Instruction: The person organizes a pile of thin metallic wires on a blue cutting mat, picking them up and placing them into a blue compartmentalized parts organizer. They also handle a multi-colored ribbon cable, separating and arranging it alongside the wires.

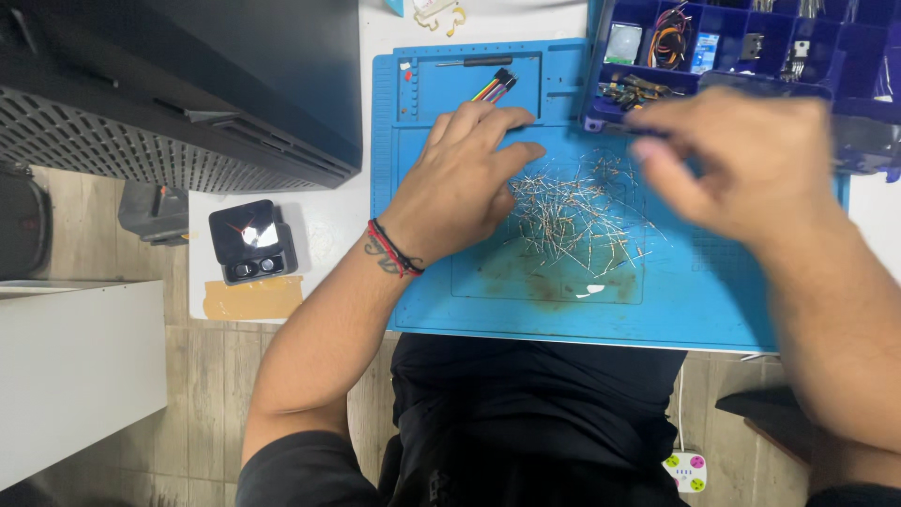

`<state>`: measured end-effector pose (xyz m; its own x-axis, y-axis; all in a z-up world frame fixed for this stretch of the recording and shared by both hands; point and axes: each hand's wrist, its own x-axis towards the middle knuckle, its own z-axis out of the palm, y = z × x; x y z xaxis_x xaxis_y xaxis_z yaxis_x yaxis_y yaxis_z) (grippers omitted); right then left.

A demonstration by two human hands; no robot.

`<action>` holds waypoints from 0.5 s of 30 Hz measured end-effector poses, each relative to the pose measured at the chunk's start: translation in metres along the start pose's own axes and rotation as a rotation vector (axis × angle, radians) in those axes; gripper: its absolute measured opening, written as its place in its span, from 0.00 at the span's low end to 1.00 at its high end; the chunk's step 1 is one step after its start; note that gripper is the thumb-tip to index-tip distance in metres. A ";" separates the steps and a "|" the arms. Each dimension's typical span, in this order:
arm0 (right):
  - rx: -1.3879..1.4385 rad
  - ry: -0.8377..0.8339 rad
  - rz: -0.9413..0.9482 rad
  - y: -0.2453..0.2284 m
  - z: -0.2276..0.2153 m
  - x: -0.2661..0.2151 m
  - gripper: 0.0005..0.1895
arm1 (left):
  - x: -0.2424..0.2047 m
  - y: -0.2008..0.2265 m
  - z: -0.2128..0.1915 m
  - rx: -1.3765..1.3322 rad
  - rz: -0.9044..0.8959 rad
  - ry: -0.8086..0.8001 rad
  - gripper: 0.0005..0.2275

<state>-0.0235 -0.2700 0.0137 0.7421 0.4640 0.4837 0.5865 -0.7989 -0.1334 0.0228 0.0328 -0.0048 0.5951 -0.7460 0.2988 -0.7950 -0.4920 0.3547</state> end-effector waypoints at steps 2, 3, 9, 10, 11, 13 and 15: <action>0.077 -0.121 -0.016 -0.018 0.004 0.008 0.12 | 0.000 0.001 -0.001 -0.004 0.013 0.002 0.21; 0.075 -0.223 0.016 -0.026 0.007 0.010 0.18 | 0.000 0.002 -0.001 -0.011 0.013 0.003 0.21; -0.100 -0.568 0.127 -0.048 0.022 0.017 0.40 | -0.001 -0.005 -0.008 -0.006 -0.005 0.005 0.21; -0.145 -0.622 0.142 -0.049 0.024 0.017 0.43 | -0.001 -0.007 -0.010 -0.007 -0.019 0.011 0.20; -0.145 -0.623 0.142 -0.049 0.025 0.017 0.43 | 0.000 -0.008 -0.010 -0.008 -0.020 0.011 0.20; -0.075 -0.627 0.173 -0.050 0.026 0.018 0.38 | 0.000 -0.012 -0.010 0.013 -0.026 0.056 0.20; -0.030 -0.600 0.184 -0.050 0.028 0.017 0.34 | 0.000 -0.011 -0.009 0.000 -0.024 0.070 0.20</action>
